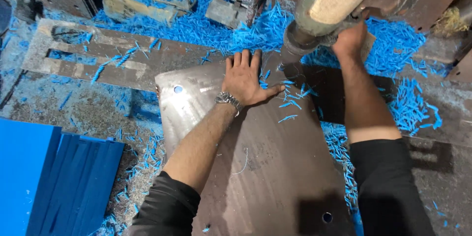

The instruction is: The person holds a square metal plate on their lap under a drill press and drills holes through it, repositioning the plate between holes and brushing away blue plastic shavings. At the end they set the drilled plate aside and place a blue plastic sheet on the work area.

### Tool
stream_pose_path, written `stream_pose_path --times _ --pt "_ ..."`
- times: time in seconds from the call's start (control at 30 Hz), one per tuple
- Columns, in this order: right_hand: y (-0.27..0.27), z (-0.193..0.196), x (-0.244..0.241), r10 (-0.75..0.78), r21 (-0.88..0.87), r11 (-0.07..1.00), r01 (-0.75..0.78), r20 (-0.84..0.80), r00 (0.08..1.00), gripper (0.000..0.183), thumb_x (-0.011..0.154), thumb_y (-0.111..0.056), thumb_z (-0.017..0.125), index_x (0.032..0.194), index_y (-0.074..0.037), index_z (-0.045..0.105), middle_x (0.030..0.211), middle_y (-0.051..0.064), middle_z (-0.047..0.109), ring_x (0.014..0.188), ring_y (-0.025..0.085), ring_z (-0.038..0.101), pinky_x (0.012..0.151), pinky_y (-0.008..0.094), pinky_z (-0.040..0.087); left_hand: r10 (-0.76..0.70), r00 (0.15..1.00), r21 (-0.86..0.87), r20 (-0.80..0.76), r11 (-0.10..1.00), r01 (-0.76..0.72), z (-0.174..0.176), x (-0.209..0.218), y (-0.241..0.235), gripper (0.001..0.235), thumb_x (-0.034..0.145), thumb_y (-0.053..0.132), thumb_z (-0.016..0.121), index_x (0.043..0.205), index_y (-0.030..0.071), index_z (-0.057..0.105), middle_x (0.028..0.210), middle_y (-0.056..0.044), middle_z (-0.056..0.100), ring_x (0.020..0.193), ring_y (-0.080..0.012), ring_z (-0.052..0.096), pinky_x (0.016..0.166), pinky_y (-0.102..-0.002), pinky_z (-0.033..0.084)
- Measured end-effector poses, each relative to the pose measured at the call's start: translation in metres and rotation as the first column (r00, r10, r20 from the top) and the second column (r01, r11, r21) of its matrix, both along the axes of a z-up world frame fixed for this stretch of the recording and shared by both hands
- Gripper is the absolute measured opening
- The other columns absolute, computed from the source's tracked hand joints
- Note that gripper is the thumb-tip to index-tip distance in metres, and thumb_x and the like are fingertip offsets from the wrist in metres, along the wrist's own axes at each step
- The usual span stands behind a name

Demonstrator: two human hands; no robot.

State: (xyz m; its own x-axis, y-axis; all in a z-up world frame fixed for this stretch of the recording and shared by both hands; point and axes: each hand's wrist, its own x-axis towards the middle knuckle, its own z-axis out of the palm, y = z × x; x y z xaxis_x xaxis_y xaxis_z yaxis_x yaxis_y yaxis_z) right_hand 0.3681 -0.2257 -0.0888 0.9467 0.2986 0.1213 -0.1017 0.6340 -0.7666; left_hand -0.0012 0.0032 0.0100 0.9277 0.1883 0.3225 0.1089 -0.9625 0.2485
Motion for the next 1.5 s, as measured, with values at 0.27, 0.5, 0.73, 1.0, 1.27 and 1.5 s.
stream_pose_path --times 0.27,0.5,0.73,1.0,1.27,1.5 --pt "0.007 -0.005 -0.007 -0.068 0.017 0.998 0.066 0.238 0.969 0.063 0.097 -0.053 0.055 0.137 -0.005 0.056 0.138 0.011 0.062 0.129 0.024 0.059 0.112 0.041 0.047 -0.013 1.0 -0.014 0.002 1.0 0.013 0.001 -0.001 -0.001 0.122 0.073 0.097 0.052 0.145 -0.002 0.048 0.126 -0.021 0.052 0.108 -0.0389 0.05 0.098 -0.055 0.038" --pt "-0.002 -0.041 0.039 -0.045 0.042 0.998 0.039 0.165 0.985 0.07 0.092 -0.057 0.055 0.14 -0.006 0.055 0.138 0.014 0.064 0.129 0.026 0.062 0.114 0.042 0.052 -0.014 0.999 -0.018 0.036 1.0 0.014 0.0 -0.002 -0.003 0.12 0.073 0.095 0.054 0.144 -0.001 0.049 0.124 -0.021 0.051 0.108 -0.0384 0.049 0.097 -0.054 0.038" --pt "-0.006 -0.064 0.061 0.12 0.256 0.962 -0.091 -0.1 0.988 0.06 0.093 -0.039 0.062 0.145 -0.011 0.058 0.151 0.014 0.061 0.14 0.032 0.059 0.124 0.048 0.049 0.009 1.0 -0.084 0.012 0.996 -0.008 0.01 -0.001 0.003 0.115 0.063 0.091 0.065 0.142 0.009 0.047 0.118 -0.012 0.048 0.112 -0.0319 0.047 0.103 -0.049 0.031" --pt "-0.014 0.028 -0.066 0.024 -0.162 0.986 -0.027 -0.018 1.0 0.044 0.103 -0.043 0.053 0.124 -0.009 0.071 0.103 0.001 0.075 0.076 0.011 0.064 0.065 0.024 0.046 -0.014 0.999 -0.029 0.041 0.999 0.016 0.004 -0.001 0.003 0.123 0.073 0.095 0.053 0.144 -0.004 0.049 0.125 -0.022 0.051 0.108 -0.0384 0.049 0.098 -0.051 0.037" --pt "-0.15 0.115 -0.339 -0.008 -0.73 0.26 0.632 0.653 0.757 0.017 0.101 -0.012 0.071 0.105 0.003 0.076 0.084 0.01 0.07 0.068 0.021 0.061 0.069 0.032 0.049 -0.002 0.998 -0.021 -0.06 1.0 0.0 0.003 -0.001 0.0 0.127 0.071 0.099 0.051 0.146 -0.003 0.046 0.127 -0.023 0.05 0.11 -0.0394 0.048 0.098 -0.053 0.037" --pt "-0.151 0.25 -0.245 -0.021 -0.708 0.349 0.614 0.649 0.76 0.026 0.137 -0.016 0.038 0.122 -0.001 0.054 0.1 0.011 0.049 0.067 0.018 0.041 0.058 0.03 0.034 0.0 0.999 -0.005 -0.055 1.0 0.0 -0.002 -0.001 -0.002 0.129 0.07 0.1 0.051 0.148 -0.003 0.045 0.13 -0.024 0.051 0.113 -0.0412 0.049 0.1 -0.054 0.036"
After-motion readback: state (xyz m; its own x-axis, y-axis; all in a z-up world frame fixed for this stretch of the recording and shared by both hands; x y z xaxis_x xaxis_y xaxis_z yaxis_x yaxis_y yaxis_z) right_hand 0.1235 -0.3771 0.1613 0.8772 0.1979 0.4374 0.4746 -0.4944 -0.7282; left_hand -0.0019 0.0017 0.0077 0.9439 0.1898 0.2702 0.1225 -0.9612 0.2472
